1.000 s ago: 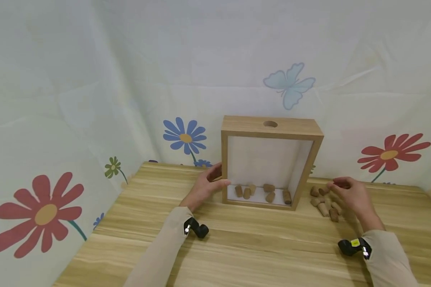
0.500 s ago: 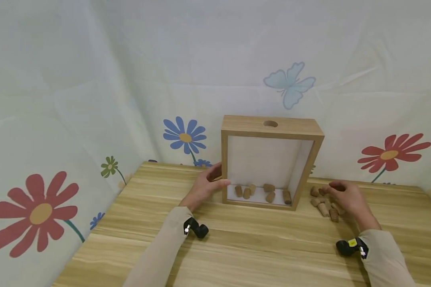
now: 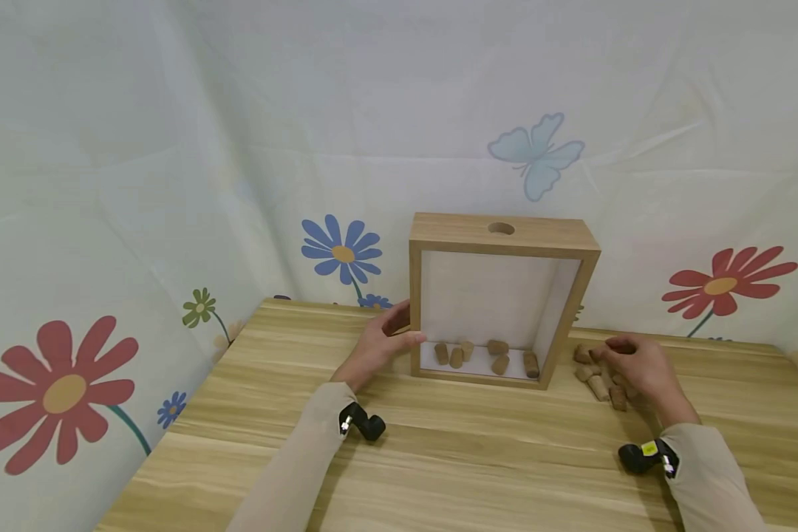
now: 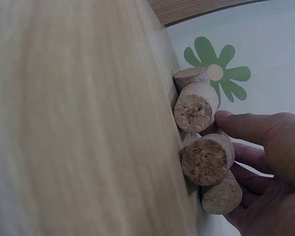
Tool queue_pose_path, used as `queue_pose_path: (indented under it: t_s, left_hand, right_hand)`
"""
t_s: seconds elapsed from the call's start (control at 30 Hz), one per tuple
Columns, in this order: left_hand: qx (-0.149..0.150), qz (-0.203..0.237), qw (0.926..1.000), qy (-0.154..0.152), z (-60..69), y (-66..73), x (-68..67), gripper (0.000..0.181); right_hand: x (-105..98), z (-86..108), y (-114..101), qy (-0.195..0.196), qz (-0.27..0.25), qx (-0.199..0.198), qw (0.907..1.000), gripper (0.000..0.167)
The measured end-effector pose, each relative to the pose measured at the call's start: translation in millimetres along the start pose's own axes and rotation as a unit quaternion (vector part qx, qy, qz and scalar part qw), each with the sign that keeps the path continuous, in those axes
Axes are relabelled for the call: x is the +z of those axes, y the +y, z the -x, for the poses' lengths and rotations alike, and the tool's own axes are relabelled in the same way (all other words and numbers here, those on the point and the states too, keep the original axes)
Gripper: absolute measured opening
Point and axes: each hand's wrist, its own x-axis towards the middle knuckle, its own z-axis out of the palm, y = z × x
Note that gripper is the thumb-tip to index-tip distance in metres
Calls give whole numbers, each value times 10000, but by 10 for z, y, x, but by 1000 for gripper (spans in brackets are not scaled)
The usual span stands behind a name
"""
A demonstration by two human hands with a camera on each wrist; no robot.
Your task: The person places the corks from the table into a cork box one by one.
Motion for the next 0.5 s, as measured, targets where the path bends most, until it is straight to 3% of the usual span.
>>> queue_pose_path:
  t_s: [0.13, 0.5]
  left_hand:
    - [-3, -50, 10000, 25, 7, 15, 3, 78]
    - [-14, -151, 9999, 61, 19, 49, 5, 81]
  right_hand:
    - [-4, -6, -3, -75, -16, 1, 10000, 41]
    - [14, 15, -17, 182, -339, 0, 9993, 39]
